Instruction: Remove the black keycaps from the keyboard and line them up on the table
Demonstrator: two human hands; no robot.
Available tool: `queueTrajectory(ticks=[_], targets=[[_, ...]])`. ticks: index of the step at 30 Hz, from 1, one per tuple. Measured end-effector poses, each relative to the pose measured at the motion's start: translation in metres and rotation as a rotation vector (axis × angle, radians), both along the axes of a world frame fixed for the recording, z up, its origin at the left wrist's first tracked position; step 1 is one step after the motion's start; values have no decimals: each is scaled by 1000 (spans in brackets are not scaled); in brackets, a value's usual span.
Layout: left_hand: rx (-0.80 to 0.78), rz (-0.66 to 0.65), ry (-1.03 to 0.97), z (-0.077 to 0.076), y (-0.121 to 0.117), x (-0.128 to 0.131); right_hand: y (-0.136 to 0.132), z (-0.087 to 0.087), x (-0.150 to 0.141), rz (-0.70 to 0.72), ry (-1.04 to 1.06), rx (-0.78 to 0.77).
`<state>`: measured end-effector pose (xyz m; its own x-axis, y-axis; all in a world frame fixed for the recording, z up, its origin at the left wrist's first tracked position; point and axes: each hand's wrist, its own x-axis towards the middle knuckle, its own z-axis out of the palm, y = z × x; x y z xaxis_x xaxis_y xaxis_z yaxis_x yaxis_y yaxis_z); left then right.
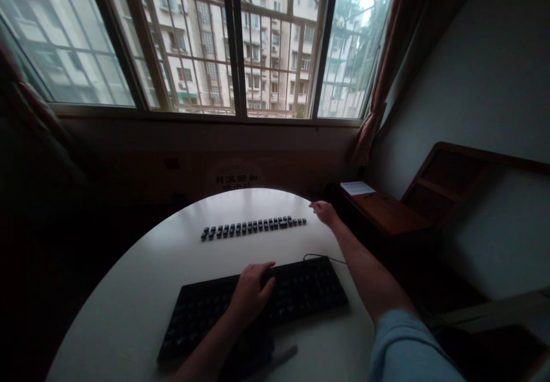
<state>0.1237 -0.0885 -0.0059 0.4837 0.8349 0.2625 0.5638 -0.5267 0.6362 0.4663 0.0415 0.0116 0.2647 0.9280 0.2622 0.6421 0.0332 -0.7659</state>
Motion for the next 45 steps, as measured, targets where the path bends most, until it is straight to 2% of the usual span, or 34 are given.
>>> queueTrajectory(ticks=[3,6,9,11,13,16,19,23,26,33,45], targets=[[14,-3,-9,-1,0,0,-41,10,-4,-75,148,139],[22,-3,-10,-3,1,1,-101,4,-13,-95,294,186],[26,0,4,-4,2,2,-157,-11,-29,-70,720,102],[30,2,15,-4,3,2,-181,-17,-41,-45,829,39],[33,4,25,-3,3,2,-193,-19,-51,-19,840,5],[38,0,35,-2,3,2,-196,-17,-61,-18,799,38],[54,-4,43,-3,4,3,-193,-17,-68,-84,662,124],[66,0,46,-4,5,4,-190,-28,-81,-197,374,151],[71,-10,48,-5,7,4,-187,-36,-90,-257,259,164],[71,-7,40,-6,7,4,-180,-38,-89,-307,125,156],[88,-4,34,-11,7,4,-169,-41,-75,-343,24,61]])
